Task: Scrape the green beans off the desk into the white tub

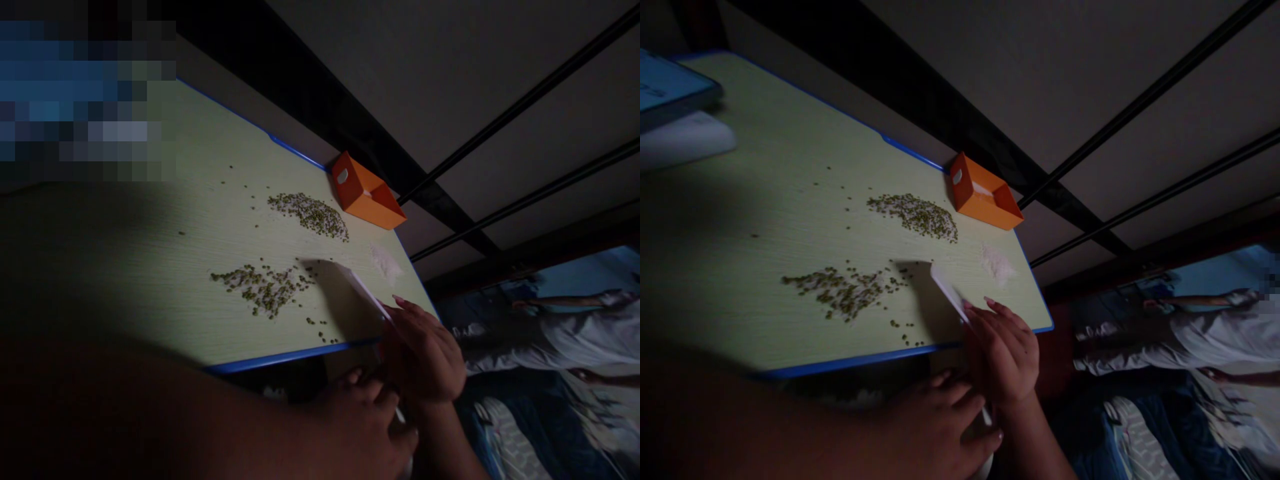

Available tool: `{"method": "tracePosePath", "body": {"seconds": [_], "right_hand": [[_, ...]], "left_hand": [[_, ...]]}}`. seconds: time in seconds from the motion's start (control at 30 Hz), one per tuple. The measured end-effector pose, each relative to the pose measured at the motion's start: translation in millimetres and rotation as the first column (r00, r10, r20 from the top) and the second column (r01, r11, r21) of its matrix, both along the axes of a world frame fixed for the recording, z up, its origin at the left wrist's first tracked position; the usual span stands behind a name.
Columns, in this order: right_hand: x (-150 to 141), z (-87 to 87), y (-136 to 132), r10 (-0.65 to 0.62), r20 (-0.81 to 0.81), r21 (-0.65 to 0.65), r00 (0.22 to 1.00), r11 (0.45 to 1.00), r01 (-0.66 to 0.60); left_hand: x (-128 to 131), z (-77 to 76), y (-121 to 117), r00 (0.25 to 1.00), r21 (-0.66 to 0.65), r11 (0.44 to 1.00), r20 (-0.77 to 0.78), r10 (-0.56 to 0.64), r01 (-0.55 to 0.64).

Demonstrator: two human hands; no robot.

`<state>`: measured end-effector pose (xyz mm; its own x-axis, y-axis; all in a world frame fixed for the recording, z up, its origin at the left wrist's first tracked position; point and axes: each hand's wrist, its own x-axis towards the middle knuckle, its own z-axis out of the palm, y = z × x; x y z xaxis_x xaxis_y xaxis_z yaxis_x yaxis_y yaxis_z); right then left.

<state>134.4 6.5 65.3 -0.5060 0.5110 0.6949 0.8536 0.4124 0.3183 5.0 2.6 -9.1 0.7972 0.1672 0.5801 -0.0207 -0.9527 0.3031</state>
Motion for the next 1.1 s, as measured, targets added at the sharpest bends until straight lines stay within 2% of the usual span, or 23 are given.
{"method": "tracePosePath", "body": {"seconds": [0.13, 0.33, 0.57, 0.67, 0.83, 0.93, 1.0, 1.1], "right_hand": [[5, -2.2, 6, -0.024, -0.001, 0.045, 1.0, 0.999, 0.024], [8, -4.0, 18, -0.098, -0.029, 0.043, 0.995, 0.994, 0.099], [3, -3.8, 14, -0.108, -0.144, -0.022, 0.984, 0.994, 0.106], [5, -5.0, 10, -0.071, -0.237, -0.115, 0.969, 0.992, 0.044], [14, -3.8, 2, 0.065, -0.43, -0.208, 0.901, 0.963, -0.169], [20, -4.4, -2, 0.043, -0.478, -0.246, 0.877, 0.952, -0.181], [24, -7.1, -3, 0.055, -0.523, -0.193, 0.851, 0.965, -0.181], [26, -11.7, -1, 0.122, -0.602, -0.034, 0.789, 0.983, -0.178]], "left_hand": [[1, -2.2, 0, 1.0, 0.01, 1.0, 0.017, 0.01, -0.01], [1, -4.3, -1, 0.999, 0.024, 0.999, 0.043, 0.026, -0.027], [1, -5.8, -4, 0.997, 0.029, 0.998, 0.062, 0.053, -0.055], [1, -5.2, -4, 0.997, 0.019, 0.998, 0.059, 0.054, -0.055], [0, -3.1, -2, 0.997, 0.007, 0.999, 0.061, 0.04, -0.041], [0, -2.5, -1, 0.998, 0.003, 0.999, 0.056, 0.033, -0.034], [-1, -2.3, -1, 0.998, 0.0, 1.0, 0.047, 0.027, -0.027], [0, -2.2, -2, 0.999, -0.013, 1.0, 0.025, 0.022, -0.022]]}}
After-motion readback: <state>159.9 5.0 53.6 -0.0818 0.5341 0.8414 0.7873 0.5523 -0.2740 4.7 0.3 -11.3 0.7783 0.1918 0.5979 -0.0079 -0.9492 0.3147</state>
